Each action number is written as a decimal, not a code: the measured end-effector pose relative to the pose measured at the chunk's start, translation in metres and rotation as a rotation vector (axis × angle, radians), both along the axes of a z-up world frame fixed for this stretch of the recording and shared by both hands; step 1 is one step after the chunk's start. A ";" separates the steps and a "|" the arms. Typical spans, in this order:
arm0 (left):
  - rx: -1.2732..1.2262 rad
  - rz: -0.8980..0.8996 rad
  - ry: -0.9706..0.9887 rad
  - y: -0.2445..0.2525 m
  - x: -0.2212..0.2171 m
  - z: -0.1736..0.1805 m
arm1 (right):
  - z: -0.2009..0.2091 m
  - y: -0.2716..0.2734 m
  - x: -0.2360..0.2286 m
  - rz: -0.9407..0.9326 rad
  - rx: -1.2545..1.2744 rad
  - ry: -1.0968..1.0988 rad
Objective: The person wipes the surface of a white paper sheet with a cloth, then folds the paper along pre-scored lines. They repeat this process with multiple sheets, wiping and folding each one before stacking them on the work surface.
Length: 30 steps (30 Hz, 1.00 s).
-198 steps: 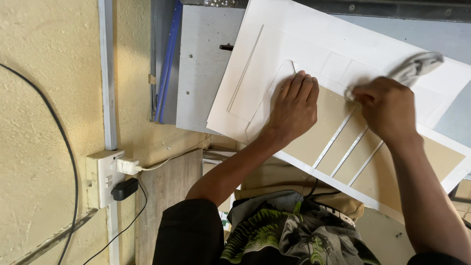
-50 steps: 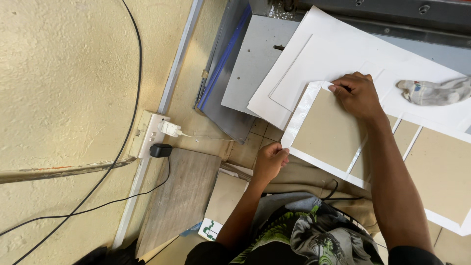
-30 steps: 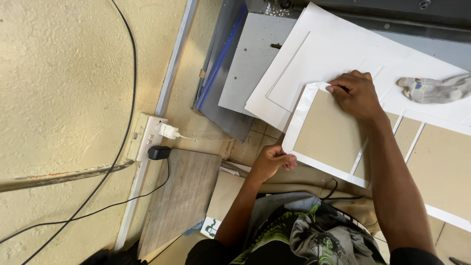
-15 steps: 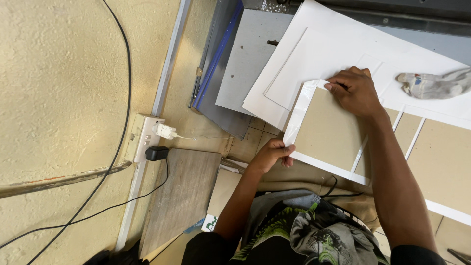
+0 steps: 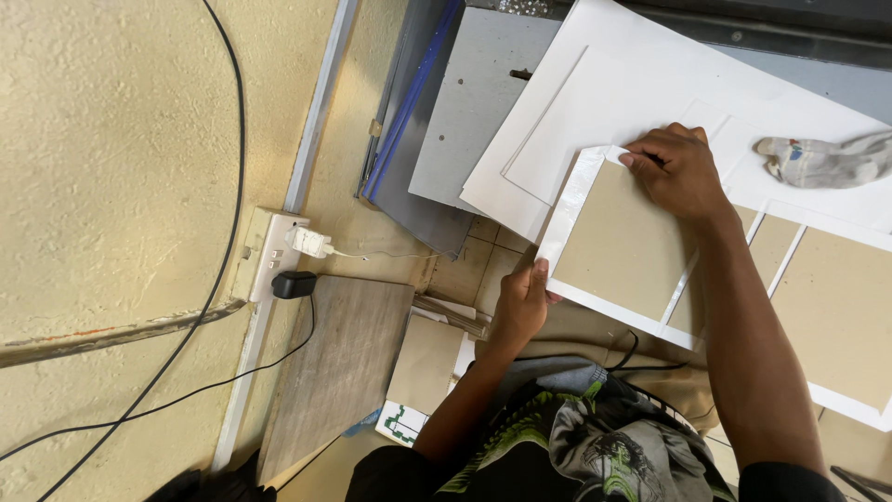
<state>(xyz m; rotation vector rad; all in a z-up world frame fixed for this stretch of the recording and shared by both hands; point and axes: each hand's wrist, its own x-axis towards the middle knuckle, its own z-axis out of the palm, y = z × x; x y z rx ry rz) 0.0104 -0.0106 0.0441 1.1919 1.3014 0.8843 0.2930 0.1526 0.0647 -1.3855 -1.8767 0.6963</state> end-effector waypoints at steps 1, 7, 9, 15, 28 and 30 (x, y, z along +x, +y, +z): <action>0.002 0.003 -0.002 -0.002 -0.001 -0.005 | 0.000 0.001 0.000 0.003 0.002 -0.002; -0.112 -0.105 -0.053 -0.005 -0.005 0.024 | -0.016 0.006 0.006 0.048 -0.002 -0.110; -0.174 -0.071 0.084 -0.004 0.002 0.050 | -0.016 0.005 0.007 0.042 -0.007 -0.117; -0.211 -0.021 -0.151 -0.007 0.001 0.038 | -0.015 0.006 0.006 0.029 -0.012 -0.111; 0.010 -0.042 0.085 0.020 0.007 0.044 | 0.095 0.056 -0.027 0.045 -0.649 0.007; 0.156 -0.162 0.170 0.038 0.000 0.051 | 0.093 0.071 -0.026 0.022 -0.639 0.086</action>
